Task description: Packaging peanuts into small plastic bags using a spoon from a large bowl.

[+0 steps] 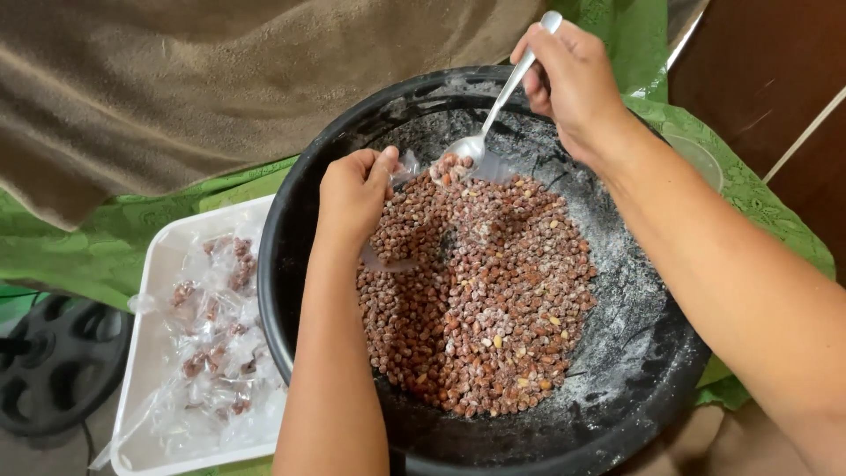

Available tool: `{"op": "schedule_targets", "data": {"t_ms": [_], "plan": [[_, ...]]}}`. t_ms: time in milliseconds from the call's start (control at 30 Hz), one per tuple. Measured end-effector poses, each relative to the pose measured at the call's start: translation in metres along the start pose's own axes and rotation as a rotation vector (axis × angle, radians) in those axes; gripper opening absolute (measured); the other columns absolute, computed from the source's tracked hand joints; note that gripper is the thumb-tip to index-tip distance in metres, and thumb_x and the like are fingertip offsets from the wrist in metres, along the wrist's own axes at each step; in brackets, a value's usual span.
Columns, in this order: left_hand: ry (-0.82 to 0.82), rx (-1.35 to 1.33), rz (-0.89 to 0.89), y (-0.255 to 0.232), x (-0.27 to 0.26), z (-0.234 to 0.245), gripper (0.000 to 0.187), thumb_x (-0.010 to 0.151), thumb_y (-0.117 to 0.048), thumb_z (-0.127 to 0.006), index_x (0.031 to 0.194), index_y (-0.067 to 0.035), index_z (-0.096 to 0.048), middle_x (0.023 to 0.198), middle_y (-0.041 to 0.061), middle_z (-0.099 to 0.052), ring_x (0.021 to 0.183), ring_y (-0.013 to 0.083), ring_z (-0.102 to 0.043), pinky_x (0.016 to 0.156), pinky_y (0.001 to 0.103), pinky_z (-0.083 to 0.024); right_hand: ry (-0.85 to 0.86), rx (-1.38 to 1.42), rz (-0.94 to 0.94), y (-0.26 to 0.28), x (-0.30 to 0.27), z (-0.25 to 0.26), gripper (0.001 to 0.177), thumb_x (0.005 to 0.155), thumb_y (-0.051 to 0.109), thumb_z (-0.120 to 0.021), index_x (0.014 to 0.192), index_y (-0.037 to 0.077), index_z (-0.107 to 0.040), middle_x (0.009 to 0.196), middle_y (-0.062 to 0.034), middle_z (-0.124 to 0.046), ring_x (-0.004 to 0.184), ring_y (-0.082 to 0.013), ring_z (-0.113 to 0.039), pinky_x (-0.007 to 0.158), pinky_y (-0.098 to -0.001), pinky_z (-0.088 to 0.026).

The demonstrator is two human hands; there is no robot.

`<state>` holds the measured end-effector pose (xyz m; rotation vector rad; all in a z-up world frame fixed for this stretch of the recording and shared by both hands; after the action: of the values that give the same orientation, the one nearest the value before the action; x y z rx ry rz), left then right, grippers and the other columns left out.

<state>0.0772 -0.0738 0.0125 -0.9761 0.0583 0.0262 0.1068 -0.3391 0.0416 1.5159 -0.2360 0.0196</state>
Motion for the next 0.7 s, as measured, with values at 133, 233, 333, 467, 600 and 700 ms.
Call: {"op": "schedule_targets", "data": {"t_ms": [133,233,333,467,600,700], "plan": [[-0.016,0.033,-0.063,0.002,0.004,-0.005,0.037,0.106,-0.035,-0.058,0.080,-0.013,-0.071,0.060,-0.002,-0.058,0.051,0.0097,-0.041,0.055,0.031,-0.034,-0.050,-0.018,0.053,0.000,0.002,0.005,0.024,0.110,0.025,-0.046,0.097,0.013,-0.062,0.067,0.0018,-0.052,0.055,-0.0048,-0.042,0.049,-0.0186,-0.031],[-0.002,0.054,-0.060,0.001,0.004,-0.010,0.037,0.107,-0.035,-0.058,0.080,-0.014,-0.071,0.060,-0.002,-0.061,0.051,0.0096,-0.042,0.054,0.031,-0.036,-0.046,-0.054,0.085,0.000,0.002,0.004,0.025,0.110,0.030,-0.045,0.099,0.014,-0.062,0.072,0.0008,-0.053,0.060,-0.0058,-0.043,0.054,-0.0199,-0.035],[0.012,0.055,-0.070,-0.003,0.001,-0.014,0.036,0.106,-0.035,-0.058,0.082,-0.013,-0.072,0.061,-0.002,-0.061,0.052,0.0102,-0.045,0.055,0.031,-0.038,-0.046,-0.076,0.105,0.002,0.000,0.004,0.026,0.112,0.028,-0.045,0.099,0.014,-0.062,0.070,0.0015,-0.054,0.059,-0.0051,-0.045,0.053,-0.0189,-0.035],[0.005,0.067,-0.106,-0.006,-0.002,-0.018,0.040,0.107,-0.034,-0.060,0.074,-0.013,-0.067,0.057,-0.002,-0.056,0.050,0.0100,-0.042,0.054,0.031,-0.035,-0.024,-0.093,0.139,0.004,-0.001,0.002,0.025,0.111,0.029,-0.044,0.100,0.014,-0.061,0.072,0.0006,-0.054,0.061,-0.0063,-0.043,0.054,-0.0204,-0.035],[-0.027,0.052,-0.130,-0.009,-0.004,-0.019,0.041,0.107,-0.036,-0.060,0.072,-0.014,-0.063,0.057,-0.003,-0.056,0.051,0.0088,-0.042,0.053,0.030,-0.034,-0.006,-0.123,0.154,0.004,-0.001,-0.001,0.027,0.110,0.028,-0.045,0.099,0.012,-0.063,0.070,-0.0005,-0.053,0.060,-0.0070,-0.044,0.055,-0.0216,-0.036],[-0.034,-0.016,-0.104,-0.013,-0.008,-0.017,0.038,0.107,-0.035,-0.059,0.077,-0.014,-0.066,0.061,-0.003,-0.057,0.051,0.0080,-0.039,0.053,0.029,-0.034,-0.012,-0.098,0.150,0.002,0.001,-0.002,0.027,0.108,0.029,-0.048,0.096,0.011,-0.063,0.068,-0.0019,-0.052,0.058,-0.0078,-0.041,0.053,-0.0222,-0.034]]}}
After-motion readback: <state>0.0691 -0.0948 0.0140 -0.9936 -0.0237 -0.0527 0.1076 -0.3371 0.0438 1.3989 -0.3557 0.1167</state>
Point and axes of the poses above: each hand's wrist, its own x-axis towards the middle knuckle, its own z-axis out of the back of the hand, y = z × x, the point moved 5 cm from there along x, towards the middle knuckle
